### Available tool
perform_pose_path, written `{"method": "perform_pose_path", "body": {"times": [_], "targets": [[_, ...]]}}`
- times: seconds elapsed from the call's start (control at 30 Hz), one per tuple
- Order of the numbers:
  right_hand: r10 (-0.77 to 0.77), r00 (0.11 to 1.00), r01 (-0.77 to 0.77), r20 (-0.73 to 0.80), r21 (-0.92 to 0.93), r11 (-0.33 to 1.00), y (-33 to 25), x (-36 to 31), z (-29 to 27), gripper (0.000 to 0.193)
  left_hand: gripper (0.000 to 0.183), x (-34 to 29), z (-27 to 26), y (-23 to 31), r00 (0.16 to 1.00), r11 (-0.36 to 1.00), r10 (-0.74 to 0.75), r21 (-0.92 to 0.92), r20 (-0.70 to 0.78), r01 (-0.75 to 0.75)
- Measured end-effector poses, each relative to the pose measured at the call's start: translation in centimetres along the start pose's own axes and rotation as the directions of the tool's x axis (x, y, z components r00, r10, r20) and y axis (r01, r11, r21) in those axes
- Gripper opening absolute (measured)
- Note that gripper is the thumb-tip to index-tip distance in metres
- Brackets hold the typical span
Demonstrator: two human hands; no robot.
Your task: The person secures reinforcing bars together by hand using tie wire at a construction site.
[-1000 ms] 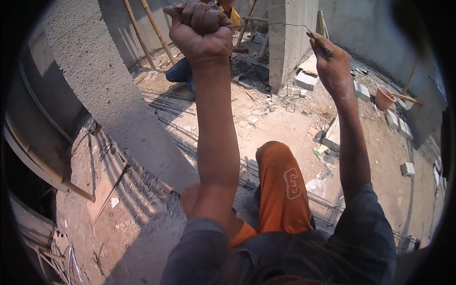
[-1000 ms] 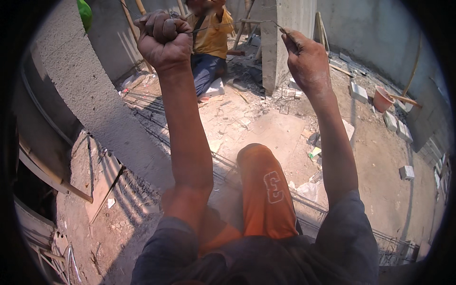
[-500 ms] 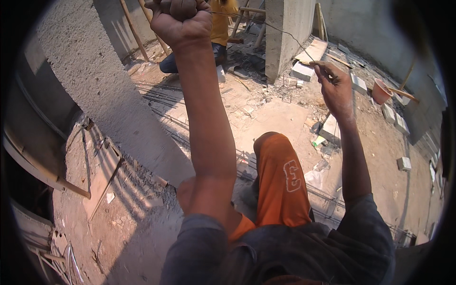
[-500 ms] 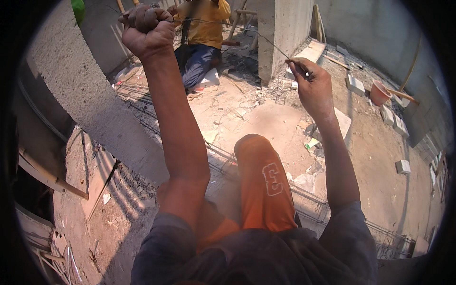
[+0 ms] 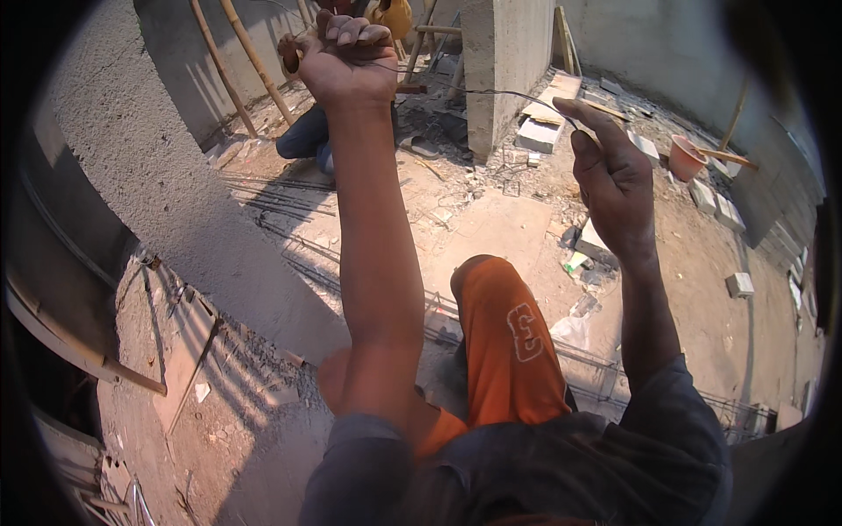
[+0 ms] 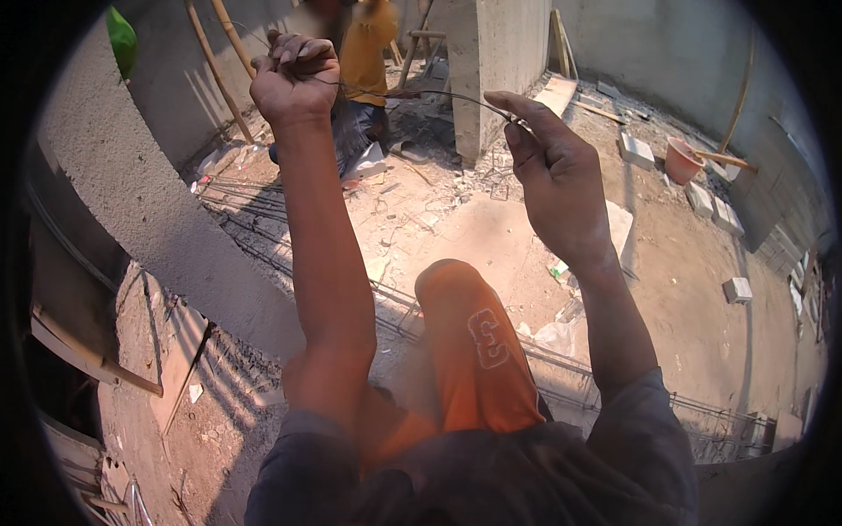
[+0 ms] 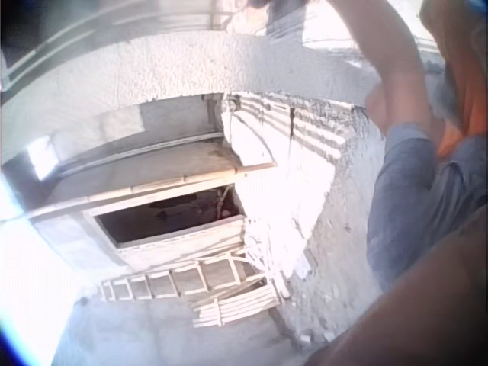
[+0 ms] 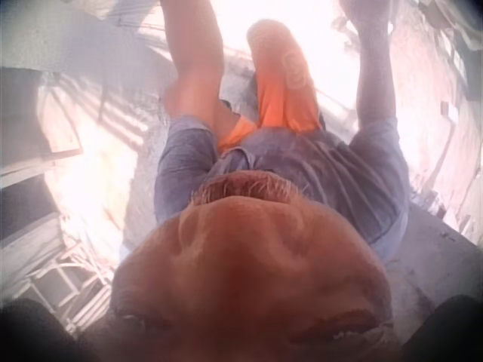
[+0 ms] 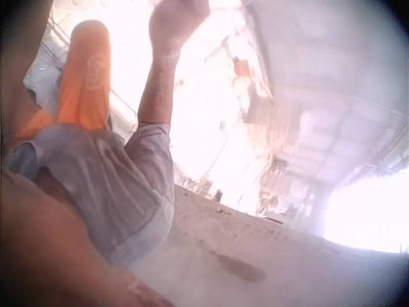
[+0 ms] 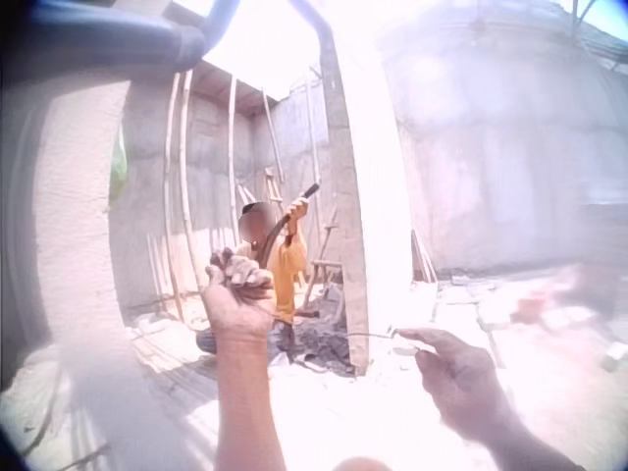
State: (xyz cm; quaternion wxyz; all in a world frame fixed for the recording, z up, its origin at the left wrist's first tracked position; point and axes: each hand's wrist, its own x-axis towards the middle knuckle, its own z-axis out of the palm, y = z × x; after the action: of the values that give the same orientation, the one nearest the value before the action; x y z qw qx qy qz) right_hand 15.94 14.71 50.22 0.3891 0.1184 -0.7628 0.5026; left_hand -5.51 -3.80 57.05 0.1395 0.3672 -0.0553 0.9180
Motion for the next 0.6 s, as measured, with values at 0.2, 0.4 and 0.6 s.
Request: {"method": "perform_pose_path", "body": {"times": [0.2, 0.4, 0.6], "targets": [[0.000, 0.998, 0.034, 0.066, -0.512, 0.858, 4.5, 0.2, 1.6, 0.039, 0.038, -2.1, 2.4, -4.2, 0.931, 0.981, 0.174, 0.142, -0.322, -0.134], [0.038, 0.775, 0.358, 0.631, -0.488, 0.796, 1.9, -3.3, 3.2, 0.034, 0.039, -1.3, 0.2, -3.5, 0.997, 1.000, -0.005, 0.021, -0.077, 0.007], [-0.317, 0.942, 0.334, -0.106, 0.248, 0.909, 1.9, 1.1, -1.1, 0.019, 0.028, -0.2, 1.4, 0.0, 0.978, 0.976, -0.131, -0.153, 0.164, 0.156]]}}
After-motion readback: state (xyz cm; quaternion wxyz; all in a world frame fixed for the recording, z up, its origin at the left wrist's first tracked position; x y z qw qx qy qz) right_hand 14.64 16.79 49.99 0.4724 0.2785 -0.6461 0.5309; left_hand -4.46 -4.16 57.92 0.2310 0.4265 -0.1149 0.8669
